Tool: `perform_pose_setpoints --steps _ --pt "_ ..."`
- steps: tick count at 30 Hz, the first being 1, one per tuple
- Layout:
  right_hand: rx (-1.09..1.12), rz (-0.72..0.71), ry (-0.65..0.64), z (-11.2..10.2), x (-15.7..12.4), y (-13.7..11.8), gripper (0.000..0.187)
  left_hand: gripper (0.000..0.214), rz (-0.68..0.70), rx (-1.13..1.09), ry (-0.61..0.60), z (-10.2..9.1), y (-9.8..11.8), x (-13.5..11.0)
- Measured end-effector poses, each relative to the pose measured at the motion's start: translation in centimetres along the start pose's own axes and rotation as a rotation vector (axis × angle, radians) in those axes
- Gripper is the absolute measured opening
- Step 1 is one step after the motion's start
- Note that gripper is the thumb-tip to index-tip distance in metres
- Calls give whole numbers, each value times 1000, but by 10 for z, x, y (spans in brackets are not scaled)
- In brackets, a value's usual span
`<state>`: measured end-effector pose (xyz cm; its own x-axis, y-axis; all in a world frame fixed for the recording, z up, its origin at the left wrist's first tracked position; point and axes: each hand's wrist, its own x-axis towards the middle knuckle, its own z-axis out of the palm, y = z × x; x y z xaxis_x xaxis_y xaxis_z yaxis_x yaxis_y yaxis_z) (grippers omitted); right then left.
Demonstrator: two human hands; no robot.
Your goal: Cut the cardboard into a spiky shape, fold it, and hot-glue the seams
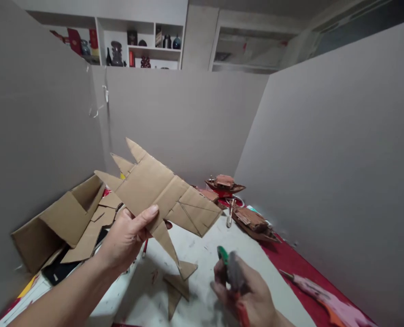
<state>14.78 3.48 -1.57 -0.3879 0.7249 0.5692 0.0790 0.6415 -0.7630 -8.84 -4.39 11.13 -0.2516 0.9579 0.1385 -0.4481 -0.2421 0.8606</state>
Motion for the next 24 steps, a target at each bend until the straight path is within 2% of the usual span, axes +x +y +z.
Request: perform_pose_setpoints --steps 4,7,9,16,19,21,24 --pt "-220 -162 -227 0 8 -3 28 14 26 -51 51 -5 6 1" --pt "-272 -149 -403 3 14 -3 33 17 3 -61 56 -8 8 1" --pt "-282 -123 -465 3 15 0 33 15 -17 -78 31 -7 8 0" --pt "-283 -74 -499 -3 15 3 36 14 -40 -99 -29 -7 7 -1" --pt "-263 -74 -526 -6 17 -5 38 39 -35 -65 -51 -7 7 0" --pt "-269 -89 -478 -8 18 -13 39 51 -30 -49 -58 -7 7 0" --pt "-287 -99 -363 -9 18 -26 39 53 -28 -13 -64 -5 7 -1"
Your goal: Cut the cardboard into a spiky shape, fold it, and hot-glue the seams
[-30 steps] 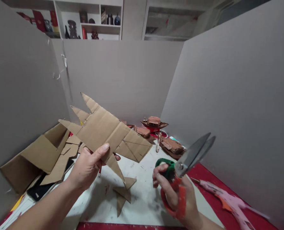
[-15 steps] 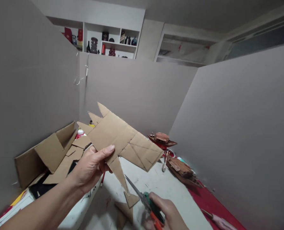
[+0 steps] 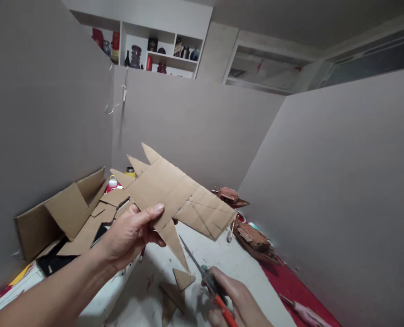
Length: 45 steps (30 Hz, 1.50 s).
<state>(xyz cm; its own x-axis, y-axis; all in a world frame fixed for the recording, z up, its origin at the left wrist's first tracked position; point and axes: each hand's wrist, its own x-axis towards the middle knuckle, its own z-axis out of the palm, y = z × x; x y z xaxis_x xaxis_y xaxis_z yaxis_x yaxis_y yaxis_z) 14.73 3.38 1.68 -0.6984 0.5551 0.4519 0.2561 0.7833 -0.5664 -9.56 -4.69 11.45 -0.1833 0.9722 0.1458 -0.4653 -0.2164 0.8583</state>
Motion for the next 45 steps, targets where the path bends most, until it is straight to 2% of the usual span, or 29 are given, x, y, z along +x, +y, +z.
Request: perform_pose_setpoints --steps 3,8,13,17,22,28,37,45 --pt "0 21 36 -1 0 -5 37 52 0 39 -16 1 -1 0" --pt "28 37 11 0 0 0 36 47 -21 55 -51 -2 -6 3" --pt "50 44 -103 0 0 10 37 18 -81 128 -74 -5 -11 6" --pt "87 69 -145 3 -1 15 39 27 -88 178 -89 -7 -12 6" --pt "175 203 -67 8 -7 14 45 27 -85 200 -91 -7 -14 6" --pt "141 175 -105 7 -7 13 46 29 -62 242 -118 -9 -15 8" --pt "164 206 -192 4 -5 12 43 32 -42 276 -127 -11 -15 8" --pt "180 213 -214 1 -3 11 44 33 -39 264 -130 -12 -15 10"
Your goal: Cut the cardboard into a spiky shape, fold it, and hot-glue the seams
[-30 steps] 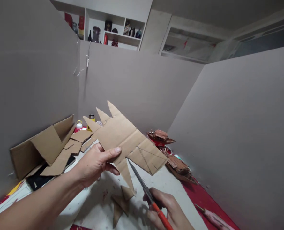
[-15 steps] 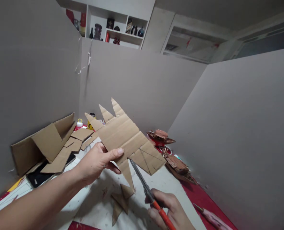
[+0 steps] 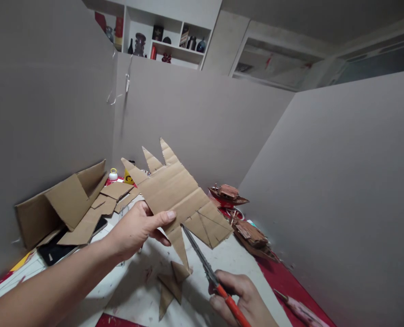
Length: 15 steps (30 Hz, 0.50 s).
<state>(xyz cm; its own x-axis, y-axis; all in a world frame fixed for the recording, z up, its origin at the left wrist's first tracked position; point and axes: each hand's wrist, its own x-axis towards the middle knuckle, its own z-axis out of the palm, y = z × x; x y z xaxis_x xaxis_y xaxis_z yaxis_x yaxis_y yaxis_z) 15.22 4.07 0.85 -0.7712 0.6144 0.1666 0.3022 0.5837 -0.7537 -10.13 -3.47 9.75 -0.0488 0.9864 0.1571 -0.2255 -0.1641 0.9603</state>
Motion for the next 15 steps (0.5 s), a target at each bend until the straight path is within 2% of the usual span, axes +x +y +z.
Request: perform_pose_setpoints --steps 3,9,15 --pt "-53 -44 -14 -1 -1 4 43 32 5 2 -3 0 1 -1" --pt "-119 -83 104 1 -2 7 44 31 12 -3 -5 0 0 -3" --pt "-91 -109 16 -1 1 6 45 30 14 -8 -6 -1 -1 -1"
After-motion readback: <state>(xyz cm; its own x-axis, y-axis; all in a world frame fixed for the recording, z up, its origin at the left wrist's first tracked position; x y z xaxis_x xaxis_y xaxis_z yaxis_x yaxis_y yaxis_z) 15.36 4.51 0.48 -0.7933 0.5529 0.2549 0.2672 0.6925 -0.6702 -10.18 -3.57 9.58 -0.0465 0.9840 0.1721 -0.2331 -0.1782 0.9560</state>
